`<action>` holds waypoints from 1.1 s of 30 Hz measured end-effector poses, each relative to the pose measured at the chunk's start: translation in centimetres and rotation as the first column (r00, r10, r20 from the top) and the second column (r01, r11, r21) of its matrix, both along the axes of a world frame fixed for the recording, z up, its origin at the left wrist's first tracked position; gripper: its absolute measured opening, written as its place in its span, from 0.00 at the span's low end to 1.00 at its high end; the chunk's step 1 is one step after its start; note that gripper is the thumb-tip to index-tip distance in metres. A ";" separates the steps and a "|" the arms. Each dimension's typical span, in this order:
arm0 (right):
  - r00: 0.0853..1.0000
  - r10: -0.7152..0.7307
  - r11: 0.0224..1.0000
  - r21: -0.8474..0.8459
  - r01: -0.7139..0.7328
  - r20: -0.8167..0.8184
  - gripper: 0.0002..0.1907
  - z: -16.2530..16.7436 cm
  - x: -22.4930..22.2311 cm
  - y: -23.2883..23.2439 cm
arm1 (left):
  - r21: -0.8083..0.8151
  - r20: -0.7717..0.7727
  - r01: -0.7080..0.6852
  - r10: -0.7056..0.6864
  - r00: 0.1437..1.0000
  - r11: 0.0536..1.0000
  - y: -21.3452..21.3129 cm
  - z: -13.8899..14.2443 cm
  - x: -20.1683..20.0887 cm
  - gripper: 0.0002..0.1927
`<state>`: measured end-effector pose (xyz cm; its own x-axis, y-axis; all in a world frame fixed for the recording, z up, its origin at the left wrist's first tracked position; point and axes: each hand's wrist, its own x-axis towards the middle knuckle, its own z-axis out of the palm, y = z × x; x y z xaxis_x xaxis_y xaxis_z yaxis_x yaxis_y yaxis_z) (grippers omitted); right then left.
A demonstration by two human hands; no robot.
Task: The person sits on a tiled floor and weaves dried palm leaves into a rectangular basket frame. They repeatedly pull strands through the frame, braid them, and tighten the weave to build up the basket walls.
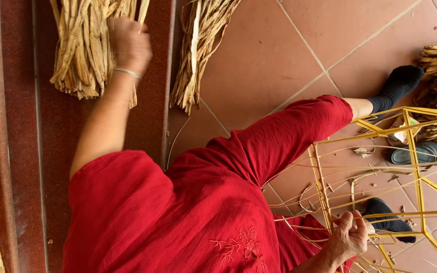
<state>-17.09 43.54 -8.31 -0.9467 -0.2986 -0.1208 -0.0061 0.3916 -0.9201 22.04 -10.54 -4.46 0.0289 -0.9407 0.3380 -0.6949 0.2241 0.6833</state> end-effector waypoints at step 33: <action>0.833 0.487 0.873 0.182 -0.453 -0.261 0.27 8.9 11.6 -8.3 | 0.337 -0.858 0.939 0.432 0.277 0.067 19.5 -0.5 -10.7 0.17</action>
<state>-5.53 35.22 0.64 -0.6917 -0.7179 0.0784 -0.4739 0.3692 -0.7995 11.31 8.94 -4.95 -0.8068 -0.3547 -0.4725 0.1567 -0.8995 0.4077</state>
